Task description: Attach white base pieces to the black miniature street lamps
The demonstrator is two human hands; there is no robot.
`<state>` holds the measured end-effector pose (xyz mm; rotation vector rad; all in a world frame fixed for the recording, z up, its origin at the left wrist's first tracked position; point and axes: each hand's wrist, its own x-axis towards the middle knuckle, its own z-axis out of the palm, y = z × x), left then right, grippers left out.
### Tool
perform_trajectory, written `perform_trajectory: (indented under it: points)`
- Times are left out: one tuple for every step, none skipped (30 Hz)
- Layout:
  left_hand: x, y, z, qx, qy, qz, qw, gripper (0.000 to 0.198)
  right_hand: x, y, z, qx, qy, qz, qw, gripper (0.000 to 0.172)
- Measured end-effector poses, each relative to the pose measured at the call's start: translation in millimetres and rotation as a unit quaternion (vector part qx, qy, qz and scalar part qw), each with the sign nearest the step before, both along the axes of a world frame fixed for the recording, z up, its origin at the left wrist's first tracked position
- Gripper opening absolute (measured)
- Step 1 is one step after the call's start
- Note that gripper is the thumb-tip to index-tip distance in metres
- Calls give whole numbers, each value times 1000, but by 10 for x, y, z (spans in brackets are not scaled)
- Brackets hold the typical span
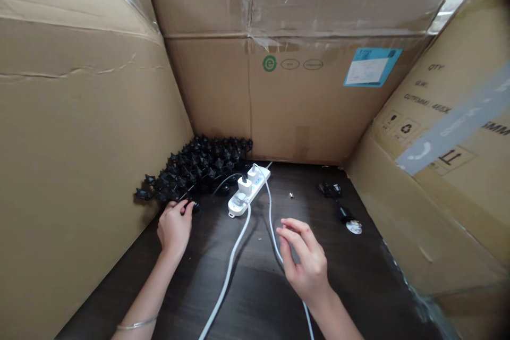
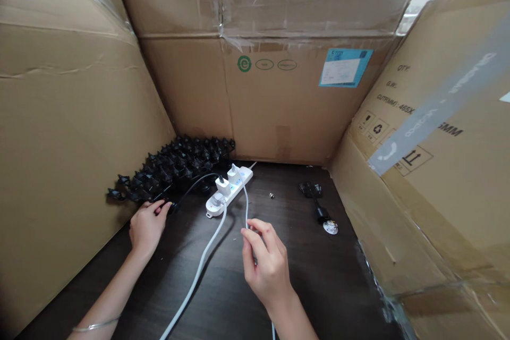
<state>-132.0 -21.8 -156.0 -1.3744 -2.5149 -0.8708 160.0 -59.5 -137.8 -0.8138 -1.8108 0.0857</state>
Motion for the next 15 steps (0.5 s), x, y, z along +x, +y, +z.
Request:
perform_trajectory:
  points:
    - [0,6,0,-3,1,2,1000,28,2,-1,3,-1,0,0,1000,29]
    - [2,10,-1,-5,3,4,1000,29,4,-2,6,-1,0,0,1000,29]
    - [4,13,-1,-8,4,6,1000,29,6,-2,9,-2,0,0,1000,29]
    - [8,15,-2,-10,6,8,1000,29,7,-2,11,-3,0,0,1000,29]
    - [12,15,-1,-13,8,10,1000,30,7,-2,13,-4,1,0,1000,29]
    - [17,15,0,-15,9,12,1000,30,7,-3,14,-5,2,0,1000,29]
    - [20,15,2,-17,10,14,1000,31,7,-4,16,-5,3,0,1000,28]
    - [22,15,4,-19,11,15,1000,31,7,-6,17,-7,3,1,1000,28]
    - [22,16,6,-20,12,16,1000,31,6,-8,18,-7,3,1,1000,28]
    - [21,18,8,-22,13,15,1000,31,5,-10,20,-6,3,1,1000,28]
    - [19,20,10,-24,14,14,1000,31,5,-11,23,-6,3,2,1000,28]
    - [17,22,11,-26,15,14,999,31,5,-11,25,-5,4,2,1000,28]
    - [15,22,12,-28,15,13,999,32,5,-9,29,-4,4,2,1000,28]
    - [15,21,14,-29,15,13,999,32,7,-5,33,-3,6,2,1000,28]
    - [18,17,20,-30,16,13,999,32,9,1,38,-3,7,1,1000,28]
